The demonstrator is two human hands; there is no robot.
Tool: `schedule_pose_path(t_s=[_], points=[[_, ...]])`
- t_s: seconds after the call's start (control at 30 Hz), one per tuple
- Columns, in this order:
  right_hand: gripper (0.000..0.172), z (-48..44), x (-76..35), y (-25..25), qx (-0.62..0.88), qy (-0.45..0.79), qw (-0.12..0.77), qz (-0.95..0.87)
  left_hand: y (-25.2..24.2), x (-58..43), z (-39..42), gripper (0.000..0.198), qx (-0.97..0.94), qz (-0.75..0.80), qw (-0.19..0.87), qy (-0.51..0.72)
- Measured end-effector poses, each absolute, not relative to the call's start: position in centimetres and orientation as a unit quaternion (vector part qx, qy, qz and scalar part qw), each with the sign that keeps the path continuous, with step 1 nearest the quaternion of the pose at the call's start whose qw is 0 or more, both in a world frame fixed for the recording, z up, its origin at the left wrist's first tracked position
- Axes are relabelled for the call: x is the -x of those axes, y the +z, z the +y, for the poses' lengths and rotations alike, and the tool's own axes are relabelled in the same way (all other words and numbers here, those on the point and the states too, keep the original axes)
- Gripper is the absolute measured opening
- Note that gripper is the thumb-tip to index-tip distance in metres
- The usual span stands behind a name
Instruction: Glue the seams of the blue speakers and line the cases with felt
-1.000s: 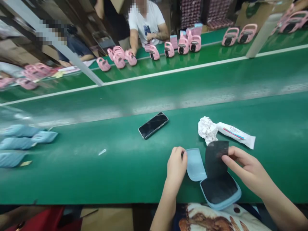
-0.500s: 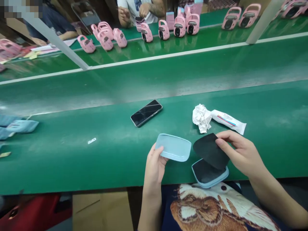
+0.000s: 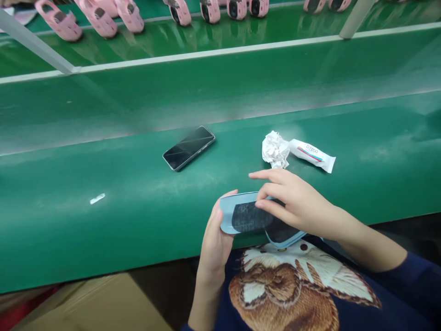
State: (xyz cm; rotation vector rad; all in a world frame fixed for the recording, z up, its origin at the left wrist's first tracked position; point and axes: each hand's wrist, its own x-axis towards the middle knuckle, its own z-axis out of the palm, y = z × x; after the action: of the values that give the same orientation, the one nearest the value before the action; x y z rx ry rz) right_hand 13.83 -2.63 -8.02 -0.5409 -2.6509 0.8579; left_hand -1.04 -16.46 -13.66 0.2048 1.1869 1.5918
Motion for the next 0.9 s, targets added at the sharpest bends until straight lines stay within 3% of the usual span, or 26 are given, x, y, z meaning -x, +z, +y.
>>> schedule_pose_path(t_s=[0.6, 0.9], points=[[0.023, -3.4, -11.7, -9.0, 0.203, 0.268, 0.166, -0.927, -13.3, 0.3, -16.1, 0.033, -0.149, 0.606, 0.499, 0.601], [0.013, -3.6, -11.6, -9.8, 0.160, 0.107, 0.235, -0.953, -14.8, 0.4, -16.1, 0.037, -0.162, 0.634, 0.453, 0.606]])
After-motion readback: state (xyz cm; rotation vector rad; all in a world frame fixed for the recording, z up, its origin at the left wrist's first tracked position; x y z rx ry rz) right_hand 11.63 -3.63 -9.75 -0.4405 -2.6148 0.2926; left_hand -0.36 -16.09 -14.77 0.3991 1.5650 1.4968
